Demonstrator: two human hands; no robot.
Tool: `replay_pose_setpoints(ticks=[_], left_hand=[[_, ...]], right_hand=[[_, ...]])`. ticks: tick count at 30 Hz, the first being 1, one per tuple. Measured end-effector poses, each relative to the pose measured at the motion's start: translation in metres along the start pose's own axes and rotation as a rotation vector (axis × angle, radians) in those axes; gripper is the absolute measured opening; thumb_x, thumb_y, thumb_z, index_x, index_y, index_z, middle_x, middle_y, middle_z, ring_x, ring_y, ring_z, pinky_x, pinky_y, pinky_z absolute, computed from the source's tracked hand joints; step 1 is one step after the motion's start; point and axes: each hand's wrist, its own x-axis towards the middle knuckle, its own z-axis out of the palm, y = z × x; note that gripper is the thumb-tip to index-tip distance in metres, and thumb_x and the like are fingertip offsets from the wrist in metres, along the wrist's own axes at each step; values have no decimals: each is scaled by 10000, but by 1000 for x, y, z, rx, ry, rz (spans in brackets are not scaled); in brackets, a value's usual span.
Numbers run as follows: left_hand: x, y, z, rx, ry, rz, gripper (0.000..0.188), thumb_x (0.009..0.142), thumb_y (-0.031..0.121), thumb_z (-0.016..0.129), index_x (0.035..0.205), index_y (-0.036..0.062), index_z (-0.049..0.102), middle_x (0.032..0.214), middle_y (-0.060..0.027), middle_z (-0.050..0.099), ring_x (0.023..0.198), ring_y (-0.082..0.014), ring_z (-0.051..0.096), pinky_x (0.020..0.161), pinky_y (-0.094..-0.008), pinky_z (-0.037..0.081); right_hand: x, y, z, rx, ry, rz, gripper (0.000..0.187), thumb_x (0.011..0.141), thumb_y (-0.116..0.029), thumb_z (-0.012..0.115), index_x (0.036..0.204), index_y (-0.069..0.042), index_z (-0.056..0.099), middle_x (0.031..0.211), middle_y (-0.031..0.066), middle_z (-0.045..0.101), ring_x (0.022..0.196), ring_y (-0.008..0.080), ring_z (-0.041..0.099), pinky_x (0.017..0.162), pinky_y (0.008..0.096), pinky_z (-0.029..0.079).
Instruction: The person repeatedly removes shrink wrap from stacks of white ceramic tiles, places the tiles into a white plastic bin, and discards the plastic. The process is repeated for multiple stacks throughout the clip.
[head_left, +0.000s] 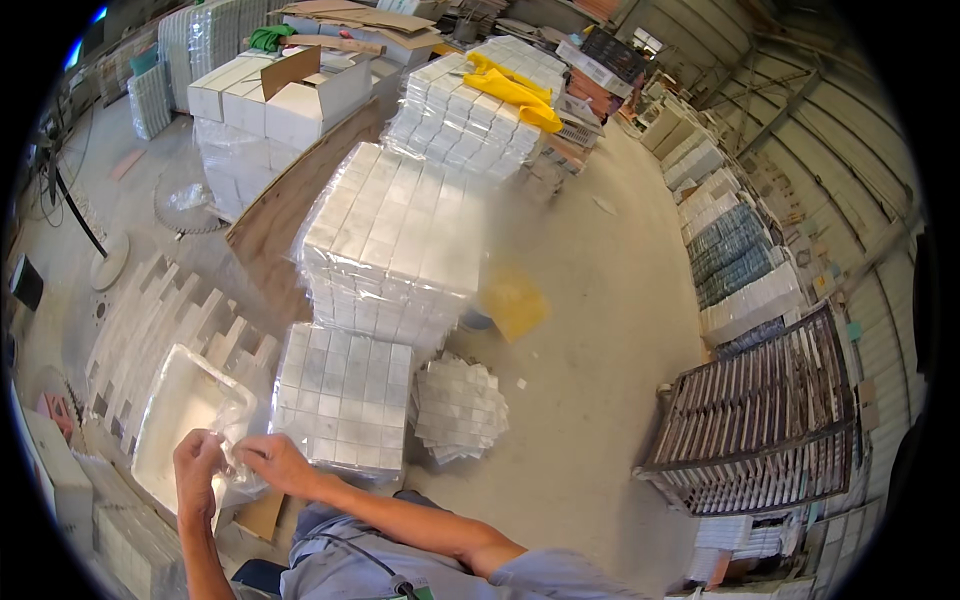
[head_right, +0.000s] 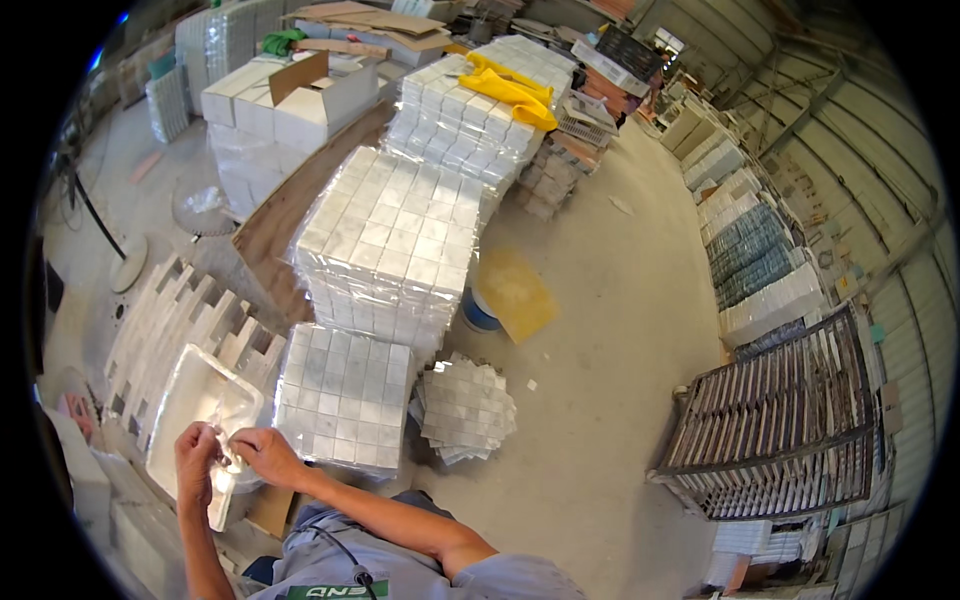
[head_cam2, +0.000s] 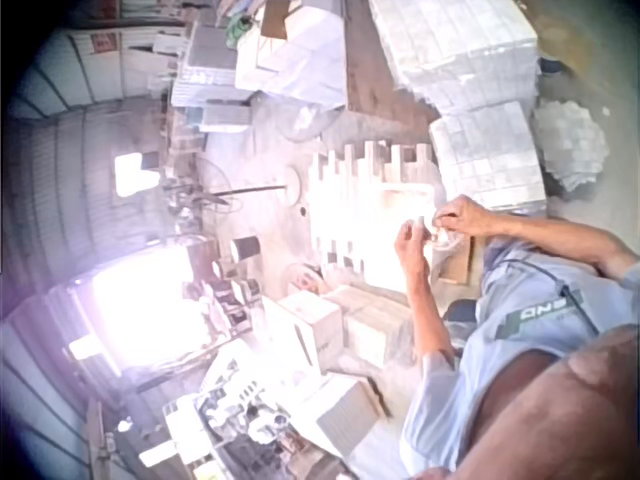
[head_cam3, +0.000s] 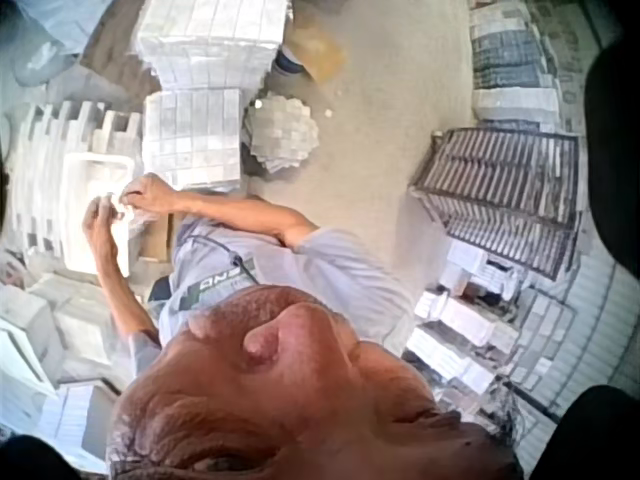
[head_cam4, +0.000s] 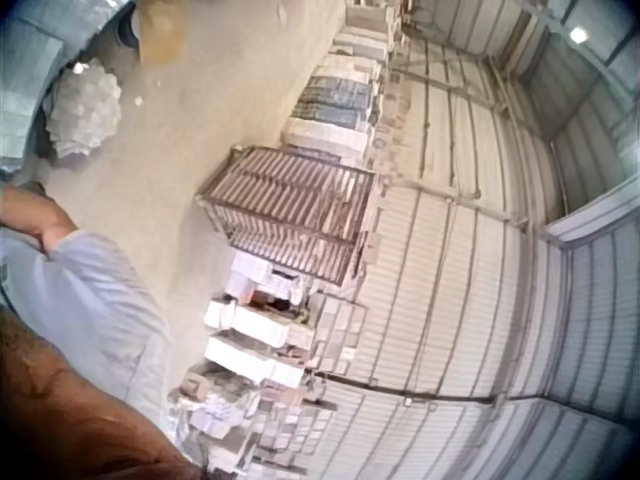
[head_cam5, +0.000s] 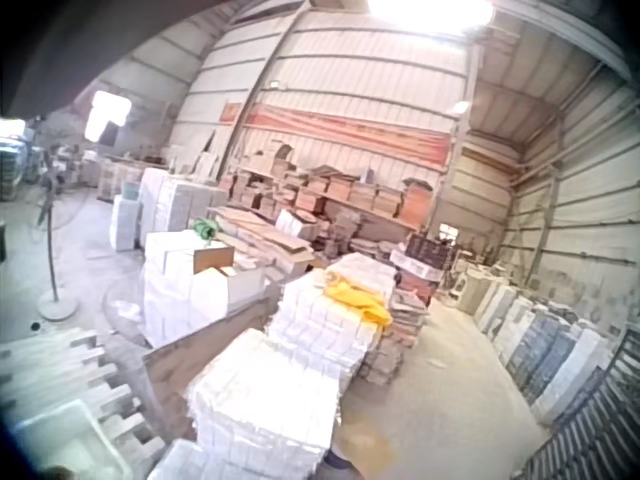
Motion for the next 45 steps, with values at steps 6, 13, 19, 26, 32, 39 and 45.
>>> replay_pose_setpoints(ticks=[6,13,19,26,32,39,45], left_hand=[[3,4,8,77,-72,-58,245,732,84,646,936,-51,652,749,-43,606,674,-112,547,641,-261,460],[29,12,7,-10,-80,130,173,881,158,609,910,-12,626,785,-56,635,755,-145,622,728,-285,494],[31,34,-13,110,-170,265,251,933,161,528,1098,14,648,820,-45,646,743,-126,604,732,-277,482],[12,47,-22,318,-323,298,257,869,83,534,1082,15,662,851,-66,665,739,-117,608,705,-281,496],[6,51,-16,297,-485,275,178,893,98,598,1012,-6,680,778,-65,660,718,-109,619,671,-262,497],[7,35,-40,443,-205,263,156,868,71,597,946,-43,667,812,-77,673,748,-118,632,725,-267,509],[16,-1,-38,401,-122,175,151,867,71,590,945,-44,649,850,-67,660,820,-127,627,784,-272,496]], right_hand=[[1,-7,-25,-49,264,61,135,852,-132,634,898,-5,647,800,105,651,726,151,619,664,290,493],[-6,-8,-36,47,340,71,121,885,-119,622,904,0,630,822,48,644,761,99,580,689,252,486],[-17,0,-78,-177,294,100,197,871,-120,612,1023,3,629,899,102,657,799,161,617,724,287,502],[-4,-62,-100,-738,420,-385,683,710,-75,753,1322,-75,451,1281,172,518,1173,347,475,969,428,406],[12,-55,-106,-763,17,-452,342,720,-61,733,1053,-54,657,1171,130,596,1146,323,507,956,420,408],[-11,-43,-114,-465,43,-120,90,826,-56,648,887,1,680,777,94,674,657,211,612,623,304,469],[-41,-25,-118,-312,101,149,111,864,-61,600,897,6,683,761,65,679,629,100,562,590,249,447]])
